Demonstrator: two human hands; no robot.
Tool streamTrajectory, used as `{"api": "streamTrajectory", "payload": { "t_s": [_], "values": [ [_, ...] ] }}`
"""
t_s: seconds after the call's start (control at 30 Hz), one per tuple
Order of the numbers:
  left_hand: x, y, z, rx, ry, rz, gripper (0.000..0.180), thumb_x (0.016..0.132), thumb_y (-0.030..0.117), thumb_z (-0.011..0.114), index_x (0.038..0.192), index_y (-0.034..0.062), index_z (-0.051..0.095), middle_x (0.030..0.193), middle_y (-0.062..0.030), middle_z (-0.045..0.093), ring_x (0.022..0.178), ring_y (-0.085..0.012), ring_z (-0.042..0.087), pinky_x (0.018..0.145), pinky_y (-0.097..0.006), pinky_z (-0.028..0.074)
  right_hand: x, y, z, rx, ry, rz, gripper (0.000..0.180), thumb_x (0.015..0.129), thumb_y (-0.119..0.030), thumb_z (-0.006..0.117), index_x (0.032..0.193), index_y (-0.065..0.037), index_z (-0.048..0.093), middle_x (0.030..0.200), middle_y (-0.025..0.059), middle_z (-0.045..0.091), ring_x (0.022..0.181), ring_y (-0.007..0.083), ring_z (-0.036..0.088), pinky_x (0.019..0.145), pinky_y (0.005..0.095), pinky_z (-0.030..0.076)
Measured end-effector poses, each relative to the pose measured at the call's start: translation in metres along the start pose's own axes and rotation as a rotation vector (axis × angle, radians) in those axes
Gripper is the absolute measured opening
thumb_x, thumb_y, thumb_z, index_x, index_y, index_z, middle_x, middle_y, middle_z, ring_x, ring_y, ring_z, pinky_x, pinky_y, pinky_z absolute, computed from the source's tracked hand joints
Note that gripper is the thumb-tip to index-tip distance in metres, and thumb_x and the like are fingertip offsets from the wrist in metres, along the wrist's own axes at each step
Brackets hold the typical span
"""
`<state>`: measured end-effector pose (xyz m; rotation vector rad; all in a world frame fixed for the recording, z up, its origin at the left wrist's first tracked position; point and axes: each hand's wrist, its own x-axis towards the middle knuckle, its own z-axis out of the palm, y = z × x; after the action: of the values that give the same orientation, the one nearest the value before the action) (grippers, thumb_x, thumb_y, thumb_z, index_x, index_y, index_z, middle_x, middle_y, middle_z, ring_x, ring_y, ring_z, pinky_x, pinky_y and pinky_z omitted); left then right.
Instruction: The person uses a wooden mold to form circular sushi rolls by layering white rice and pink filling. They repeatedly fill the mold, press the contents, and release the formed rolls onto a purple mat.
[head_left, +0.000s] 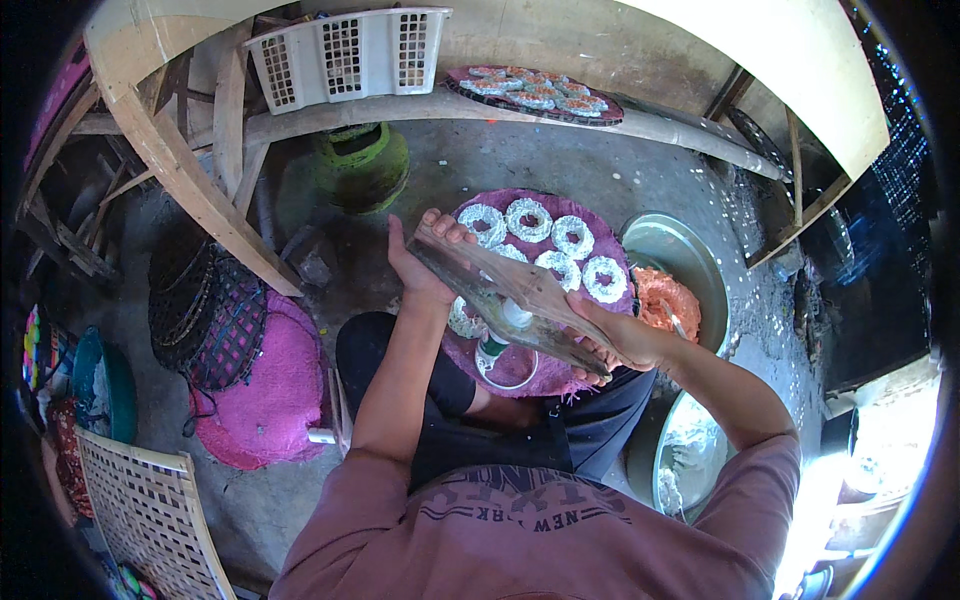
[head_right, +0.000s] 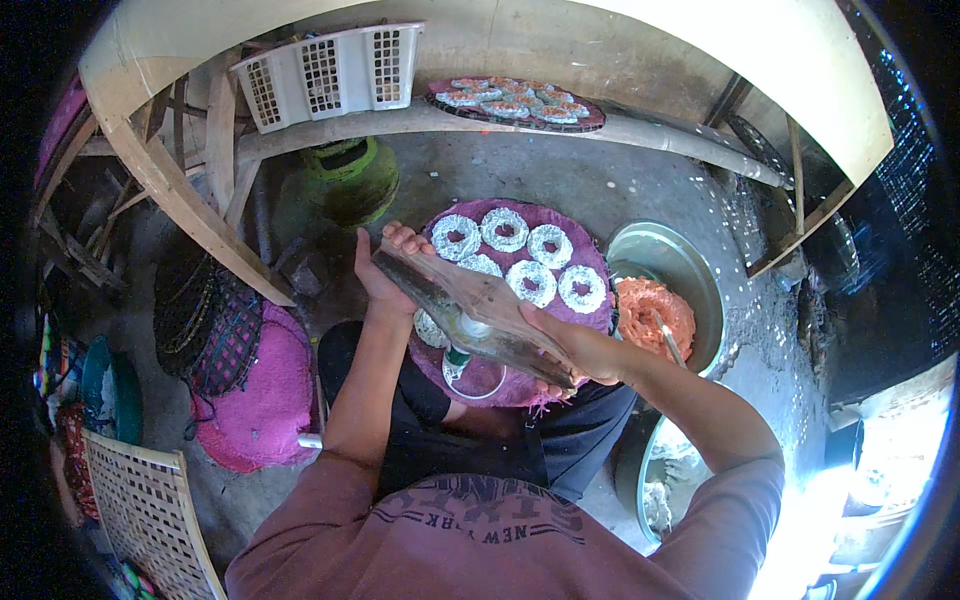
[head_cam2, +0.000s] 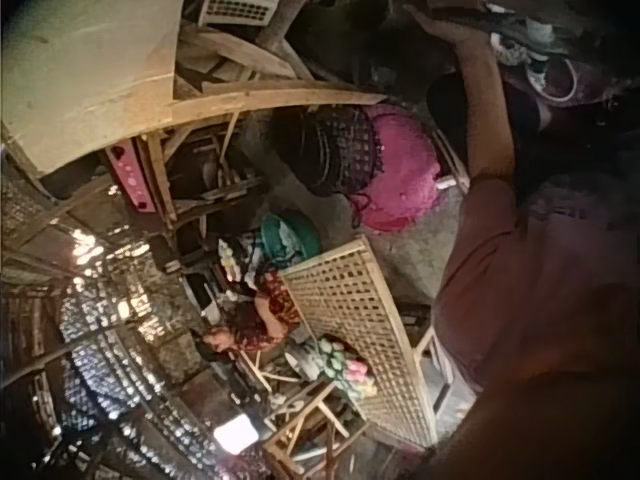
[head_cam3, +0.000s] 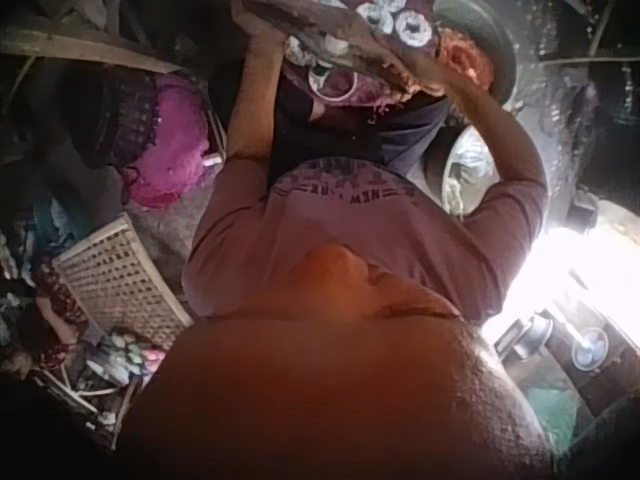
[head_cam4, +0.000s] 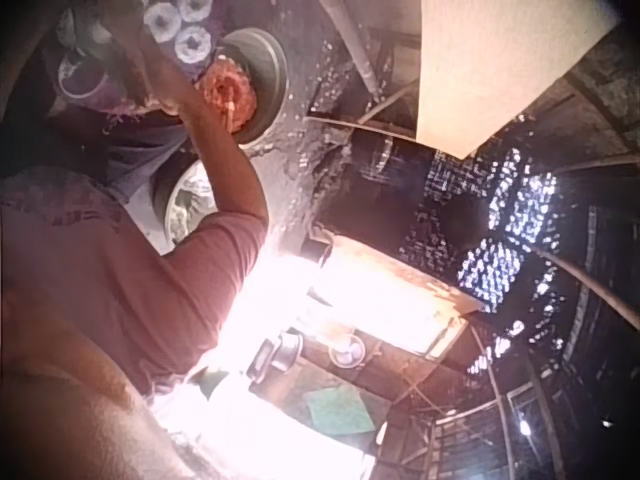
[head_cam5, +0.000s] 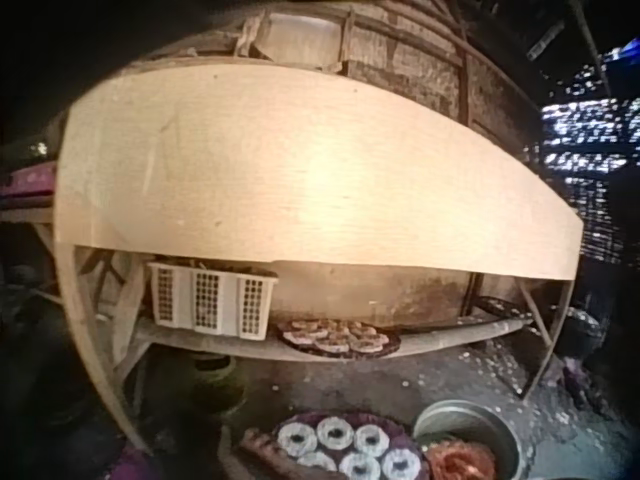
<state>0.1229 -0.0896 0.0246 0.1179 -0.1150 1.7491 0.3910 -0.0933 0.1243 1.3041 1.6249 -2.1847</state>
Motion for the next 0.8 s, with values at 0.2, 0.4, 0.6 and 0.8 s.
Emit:
{"api": "streamTrajectory", "payload": {
  "t_s": [0.2, 0.4, 0.6, 0.8],
  "values": [
    [0.019, -0.015, -0.006, -0.084, -0.053, -0.033, 0.058, 0.094, 0.065, 0.033, 0.074, 0.0137, 0.052, 0.065, 0.001, 0.049, 0.062, -0.0177, 0.049, 0.075, -0.039, 0.043, -0.011, -0.006, -0.01, -0.203, 0.16, 0.023, 0.08, 0.092, -0.074, 0.03, 0.113, -0.003, 0.059, 0.069, 0.0074, 0.059, 0.056, 0.0148, 0.06, 0.046, 0.027, 0.046],
    [-0.001, -0.04, -0.01, -0.125, 0.08, -0.026, 0.056, 0.094, 0.063, 0.035, 0.073, 0.0143, 0.05, 0.064, 0.0007, 0.047, 0.061, -0.0185, 0.049, 0.071, -0.04, 0.044, -0.036, 0.0, -0.015, -0.297, 0.188, 0.085, 0.086, 0.089, -0.079, 0.028, 0.084, 0.0, 0.062, 0.059, 0.0061, 0.054, 0.048, 0.0143, 0.054, 0.043, 0.0283, 0.043],
    [-0.027, -0.039, 0.002, -0.059, 0.218, -0.03, 0.055, 0.092, 0.063, 0.033, 0.071, 0.0144, 0.047, 0.063, 0.0001, 0.043, 0.06, -0.0192, 0.046, 0.069, -0.039, 0.043, -0.04, 0.016, -0.002, -0.181, 0.182, 0.115, 0.081, 0.09, -0.076, 0.032, 0.077, -0.001, 0.06, 0.059, 0.0056, 0.054, 0.046, 0.0129, 0.052, 0.04, 0.0268, 0.041],
    [-0.027, -0.01, 0.017, 0.098, 0.235, 0.017, 0.049, 0.093, 0.057, 0.034, 0.073, 0.0149, 0.047, 0.061, 0.001, 0.044, 0.058, -0.0169, 0.045, 0.066, -0.037, 0.041, -0.014, 0.029, 0.013, -0.1, 0.125, 0.035, 0.08, 0.091, -0.075, 0.034, 0.074, 0.0, 0.059, 0.054, 0.0058, 0.051, 0.041, 0.0129, 0.049, 0.037, 0.0274, 0.038]
  ]
}}
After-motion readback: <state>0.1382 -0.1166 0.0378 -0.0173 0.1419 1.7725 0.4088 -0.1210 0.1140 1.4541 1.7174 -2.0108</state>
